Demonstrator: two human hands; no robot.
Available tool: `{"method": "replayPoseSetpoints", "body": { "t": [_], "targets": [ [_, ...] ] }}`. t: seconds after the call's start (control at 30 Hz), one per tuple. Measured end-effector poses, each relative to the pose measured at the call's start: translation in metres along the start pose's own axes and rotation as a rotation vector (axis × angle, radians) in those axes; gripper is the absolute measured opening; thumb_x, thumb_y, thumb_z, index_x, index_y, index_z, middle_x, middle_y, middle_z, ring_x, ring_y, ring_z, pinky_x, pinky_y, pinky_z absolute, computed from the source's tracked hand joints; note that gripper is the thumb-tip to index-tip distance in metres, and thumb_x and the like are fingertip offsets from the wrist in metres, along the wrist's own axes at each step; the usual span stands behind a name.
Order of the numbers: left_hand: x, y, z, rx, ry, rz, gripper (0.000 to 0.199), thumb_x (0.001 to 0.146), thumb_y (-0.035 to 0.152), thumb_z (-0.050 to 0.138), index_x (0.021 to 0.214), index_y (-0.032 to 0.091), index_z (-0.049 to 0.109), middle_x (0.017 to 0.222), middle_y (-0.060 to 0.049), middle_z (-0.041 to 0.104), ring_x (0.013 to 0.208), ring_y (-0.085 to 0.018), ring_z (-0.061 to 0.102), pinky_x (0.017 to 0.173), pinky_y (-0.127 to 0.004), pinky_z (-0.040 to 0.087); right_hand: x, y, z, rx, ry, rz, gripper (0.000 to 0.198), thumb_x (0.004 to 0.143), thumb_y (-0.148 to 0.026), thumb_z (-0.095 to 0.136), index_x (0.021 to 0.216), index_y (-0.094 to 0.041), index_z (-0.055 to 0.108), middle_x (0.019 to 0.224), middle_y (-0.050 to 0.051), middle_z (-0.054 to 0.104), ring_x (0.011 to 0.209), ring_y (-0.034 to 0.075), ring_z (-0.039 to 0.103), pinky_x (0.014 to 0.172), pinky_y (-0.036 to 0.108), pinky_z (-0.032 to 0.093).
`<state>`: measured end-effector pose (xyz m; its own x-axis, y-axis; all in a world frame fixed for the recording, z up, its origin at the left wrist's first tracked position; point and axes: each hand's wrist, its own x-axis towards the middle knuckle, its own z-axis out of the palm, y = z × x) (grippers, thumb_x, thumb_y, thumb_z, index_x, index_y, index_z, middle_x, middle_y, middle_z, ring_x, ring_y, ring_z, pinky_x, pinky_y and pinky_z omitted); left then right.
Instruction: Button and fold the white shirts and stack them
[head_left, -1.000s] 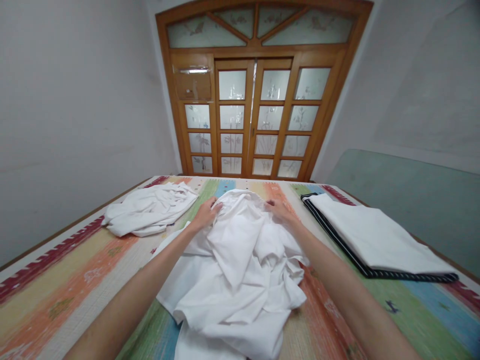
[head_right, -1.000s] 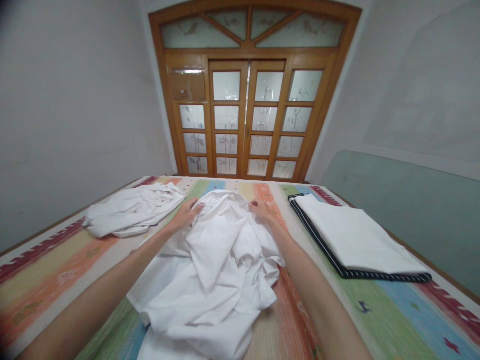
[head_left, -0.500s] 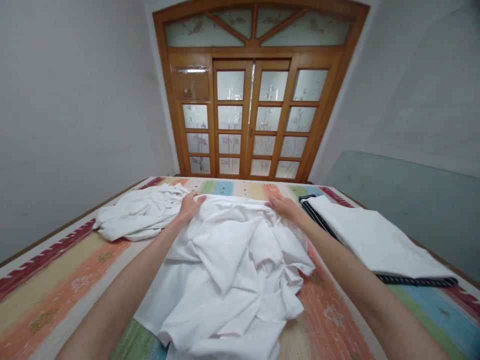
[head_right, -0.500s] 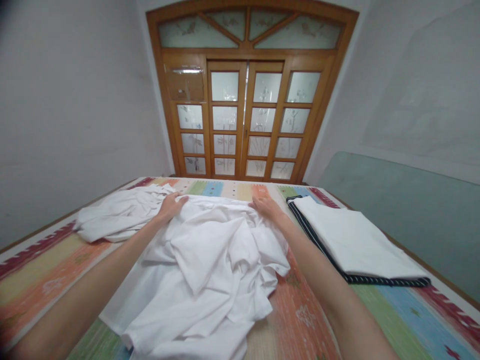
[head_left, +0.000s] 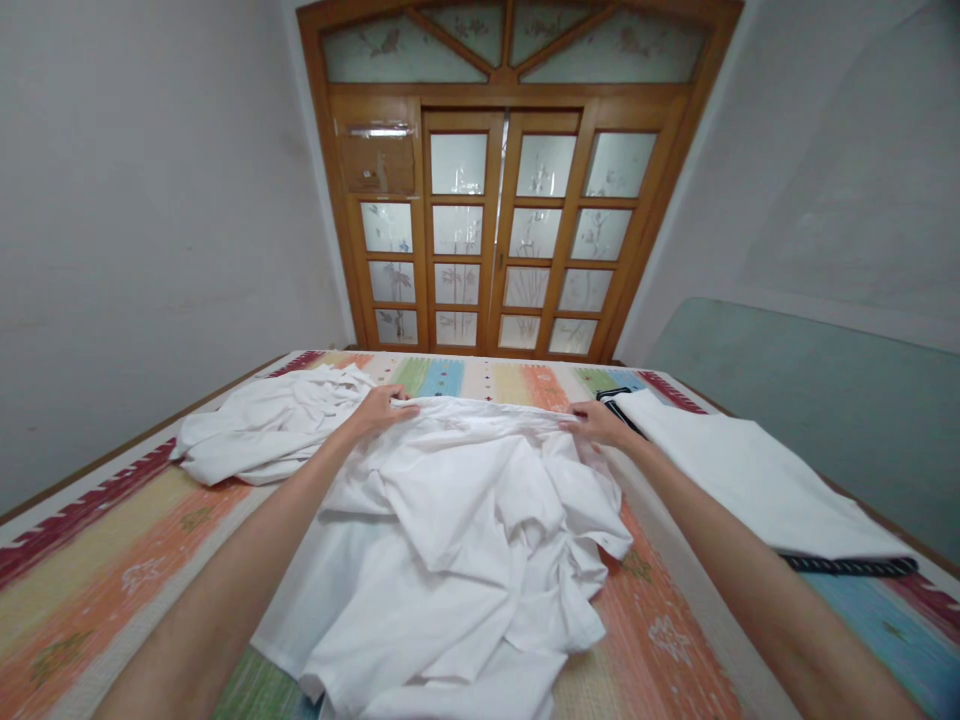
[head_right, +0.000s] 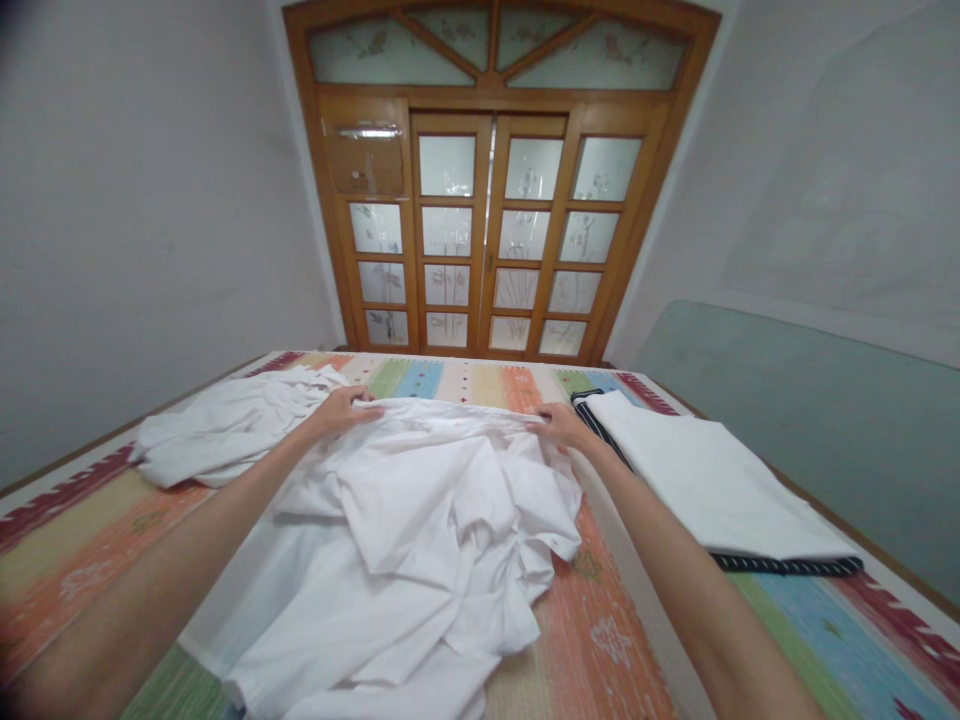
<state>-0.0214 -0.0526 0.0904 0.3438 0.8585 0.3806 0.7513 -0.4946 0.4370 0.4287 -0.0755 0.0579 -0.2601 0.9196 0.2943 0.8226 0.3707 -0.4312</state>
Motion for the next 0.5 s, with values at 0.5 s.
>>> {"method": "replayPoseSetpoints", "body": {
  "t": [0.5],
  "targets": [
    [-0.003,0.025,0.030,0.535,-0.159,-0.046,0.059,0.072,-0.004,0.042,0.124,0.019,0.058,0.112,-0.010,0.063,0.106,-0.019,0.060,0.090,-0.027,0.046,-0.003,-0.001,-0.006,-0.135,0.436,0.090,0.015,0.073,-0.035,0.063,0.076,-0.022,0.070,0.082,0.006,0.075,0.080,0.024,0.068,0.076,0.033,0.048]
  ]
}}
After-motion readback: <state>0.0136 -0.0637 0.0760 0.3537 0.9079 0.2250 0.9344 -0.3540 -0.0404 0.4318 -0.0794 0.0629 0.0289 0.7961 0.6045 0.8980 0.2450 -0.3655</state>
